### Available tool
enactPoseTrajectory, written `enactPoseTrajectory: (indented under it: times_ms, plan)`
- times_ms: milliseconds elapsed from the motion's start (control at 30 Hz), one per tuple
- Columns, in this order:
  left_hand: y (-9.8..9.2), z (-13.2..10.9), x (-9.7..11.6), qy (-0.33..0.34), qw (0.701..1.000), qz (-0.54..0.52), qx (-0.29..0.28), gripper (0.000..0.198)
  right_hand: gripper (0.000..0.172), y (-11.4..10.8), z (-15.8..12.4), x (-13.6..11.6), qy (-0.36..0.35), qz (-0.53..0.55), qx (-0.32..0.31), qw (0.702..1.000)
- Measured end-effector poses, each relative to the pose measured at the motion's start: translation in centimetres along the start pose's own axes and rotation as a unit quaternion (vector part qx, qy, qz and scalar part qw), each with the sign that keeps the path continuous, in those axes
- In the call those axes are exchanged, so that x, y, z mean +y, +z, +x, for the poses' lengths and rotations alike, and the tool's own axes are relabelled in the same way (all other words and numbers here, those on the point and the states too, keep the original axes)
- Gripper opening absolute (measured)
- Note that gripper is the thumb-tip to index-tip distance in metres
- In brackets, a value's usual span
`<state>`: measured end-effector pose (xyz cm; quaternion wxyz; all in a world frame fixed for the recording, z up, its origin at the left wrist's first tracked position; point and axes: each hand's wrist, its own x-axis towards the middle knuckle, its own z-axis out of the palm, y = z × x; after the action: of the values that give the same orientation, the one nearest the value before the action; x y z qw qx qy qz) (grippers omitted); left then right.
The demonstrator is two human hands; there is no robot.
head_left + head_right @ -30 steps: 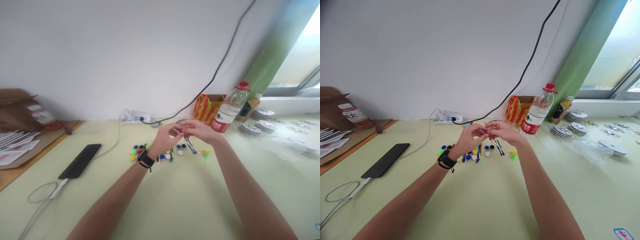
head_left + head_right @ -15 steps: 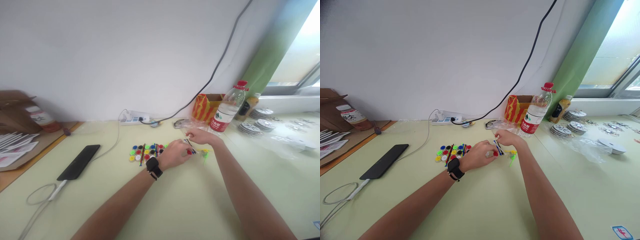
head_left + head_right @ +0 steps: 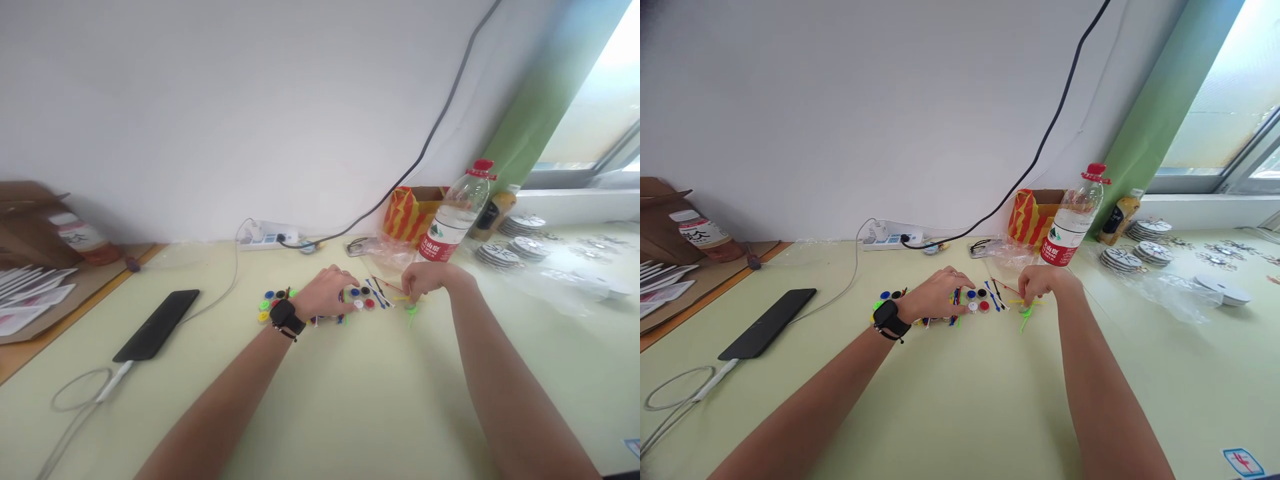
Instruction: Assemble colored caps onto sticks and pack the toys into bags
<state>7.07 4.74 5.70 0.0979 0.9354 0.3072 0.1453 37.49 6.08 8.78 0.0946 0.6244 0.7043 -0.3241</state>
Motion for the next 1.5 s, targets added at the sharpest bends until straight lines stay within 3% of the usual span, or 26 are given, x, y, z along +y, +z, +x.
enactPoseTrajectory:
  times_ms: [200, 400, 633, 867, 1033, 1300, 1500]
  plan:
    - [0.2, -0.3, -1.1, -0.025, 0.999, 0.024, -0.02, 0.046, 0.023, 0.2, 0.6, 0.2, 0.001, 0.004, -0.013, 1.0]
    - [0.2, -0.2, -0.4, -0.028, 0.999, 0.022, -0.022, 0.048, 0.02, -0.1, 0.4, 0.3, 0.019, -0.003, -0.005, 1.0]
    - [1.1, 0.1, 0.2, -0.019, 1.0, 0.01, -0.007, 0.034, 0.016, -0.7, -0.8, -0.1, 0.008, 0.007, 0.035, 0.999]
    - [1.6, 0.2, 2.0, 0.019, 0.999, -0.008, 0.038, 0.043, 0.01, -1.2, -1.5, -0.8, -0.05, 0.009, 0.152, 0.987]
    - [3.3, 0.7, 3.4, 0.032, 0.999, 0.031, 0.016, 0.021, 0.008, -1.1, -1.5, -1.2, -0.098, 0.0, 0.161, 0.982]
    - [3.0, 0.7, 2.6, 0.016, 0.999, 0.04, 0.033, 0.026, 0.008, -1.0, -1.7, -1.8, -0.126, 0.005, 0.17, 0.977]
    - [3.1, 0.9, 2.3, 0.013, 0.999, 0.043, 0.012, 0.021, 0.006, -0.9, -1.9, -2.2, -0.136, 0.002, 0.178, 0.975]
